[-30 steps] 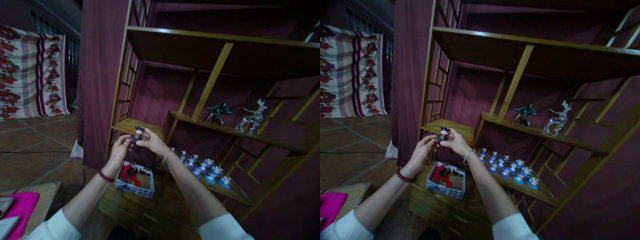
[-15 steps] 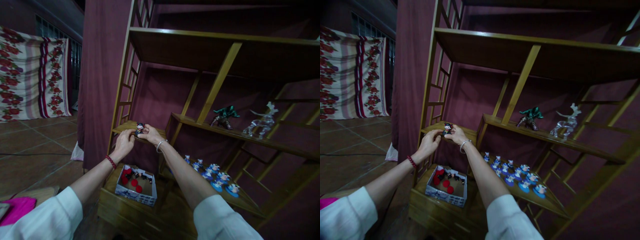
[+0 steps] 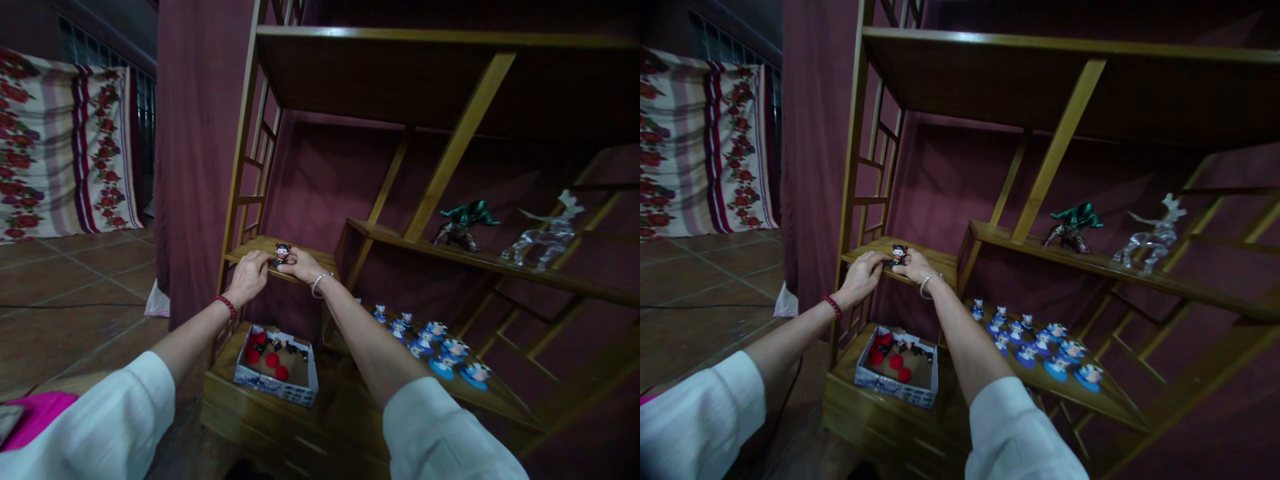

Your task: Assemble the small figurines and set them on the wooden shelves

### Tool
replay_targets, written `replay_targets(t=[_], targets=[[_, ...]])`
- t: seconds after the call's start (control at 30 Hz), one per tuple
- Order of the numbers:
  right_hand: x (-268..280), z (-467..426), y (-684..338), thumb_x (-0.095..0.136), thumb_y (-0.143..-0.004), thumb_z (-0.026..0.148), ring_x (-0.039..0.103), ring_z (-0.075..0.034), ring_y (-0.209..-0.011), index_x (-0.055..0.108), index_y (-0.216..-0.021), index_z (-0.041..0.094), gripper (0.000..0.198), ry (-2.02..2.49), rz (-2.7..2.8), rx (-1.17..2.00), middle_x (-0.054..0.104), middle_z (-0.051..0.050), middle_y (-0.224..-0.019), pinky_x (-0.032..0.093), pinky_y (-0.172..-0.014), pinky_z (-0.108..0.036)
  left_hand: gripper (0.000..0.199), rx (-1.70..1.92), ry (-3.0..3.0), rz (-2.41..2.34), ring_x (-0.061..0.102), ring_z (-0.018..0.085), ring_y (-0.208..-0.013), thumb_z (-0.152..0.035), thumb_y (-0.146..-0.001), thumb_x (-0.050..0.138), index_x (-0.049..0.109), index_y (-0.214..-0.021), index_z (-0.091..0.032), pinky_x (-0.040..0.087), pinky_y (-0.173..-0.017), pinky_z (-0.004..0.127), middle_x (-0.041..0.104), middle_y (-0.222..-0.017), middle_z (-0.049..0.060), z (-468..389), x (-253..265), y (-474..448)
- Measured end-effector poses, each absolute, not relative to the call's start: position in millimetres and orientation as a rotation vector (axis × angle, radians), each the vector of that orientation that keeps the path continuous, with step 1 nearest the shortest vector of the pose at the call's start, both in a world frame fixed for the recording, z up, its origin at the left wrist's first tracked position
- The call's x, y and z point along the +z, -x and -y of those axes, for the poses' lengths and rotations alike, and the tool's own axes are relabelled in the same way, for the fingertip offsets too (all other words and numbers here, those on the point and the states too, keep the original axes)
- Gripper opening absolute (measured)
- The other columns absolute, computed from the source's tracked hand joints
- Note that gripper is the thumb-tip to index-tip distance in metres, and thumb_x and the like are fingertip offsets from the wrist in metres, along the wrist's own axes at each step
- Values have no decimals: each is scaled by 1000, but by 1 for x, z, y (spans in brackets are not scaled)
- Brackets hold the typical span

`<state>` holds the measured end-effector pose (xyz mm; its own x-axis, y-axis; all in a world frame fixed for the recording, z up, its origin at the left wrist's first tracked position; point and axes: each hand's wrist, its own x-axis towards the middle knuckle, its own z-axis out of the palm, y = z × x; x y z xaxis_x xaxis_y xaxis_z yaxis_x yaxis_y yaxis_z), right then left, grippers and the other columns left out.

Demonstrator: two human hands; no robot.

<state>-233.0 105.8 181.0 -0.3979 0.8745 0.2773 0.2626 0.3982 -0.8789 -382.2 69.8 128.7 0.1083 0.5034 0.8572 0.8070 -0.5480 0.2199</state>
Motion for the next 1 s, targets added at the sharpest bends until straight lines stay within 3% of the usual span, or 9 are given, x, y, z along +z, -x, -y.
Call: replay_targets(t=[0.23, 0.5, 1.0], targets=[[178, -107, 232, 66, -58, 5, 58, -11, -87, 56, -92, 14, 36, 1008, 1897, 930, 64, -2, -91, 40, -90, -27, 32, -1302, 2026, 1094, 47, 22, -99, -22, -85, 36, 52, -113, -16, 36, -86, 38, 58, -107, 9, -74, 106, 382], [179, -107, 237, 62, -69, 15, 60, -10, -83, 58, -92, 13, 24, 1000, 1823, 926, 66, -3, -93, 42, -88, -28, 33, -1268, 1961, 1042, 44, 24, -103, -26, -86, 36, 51, -113, -14, 33, -87, 40, 56, -107, 11, -87, 95, 383], [173, -120, 242, 69, -59, 18, 60, -12, -72, 60, -88, 14, 31, 923, 1767, 912, 66, 1, -77, 47, -79, -29, 33, -1237, 1930, 1035, 45, 23, -100, -28, -86, 37, 52, -113, -15, 33, -87, 39, 57, -108, 10, -92, 92, 385]])
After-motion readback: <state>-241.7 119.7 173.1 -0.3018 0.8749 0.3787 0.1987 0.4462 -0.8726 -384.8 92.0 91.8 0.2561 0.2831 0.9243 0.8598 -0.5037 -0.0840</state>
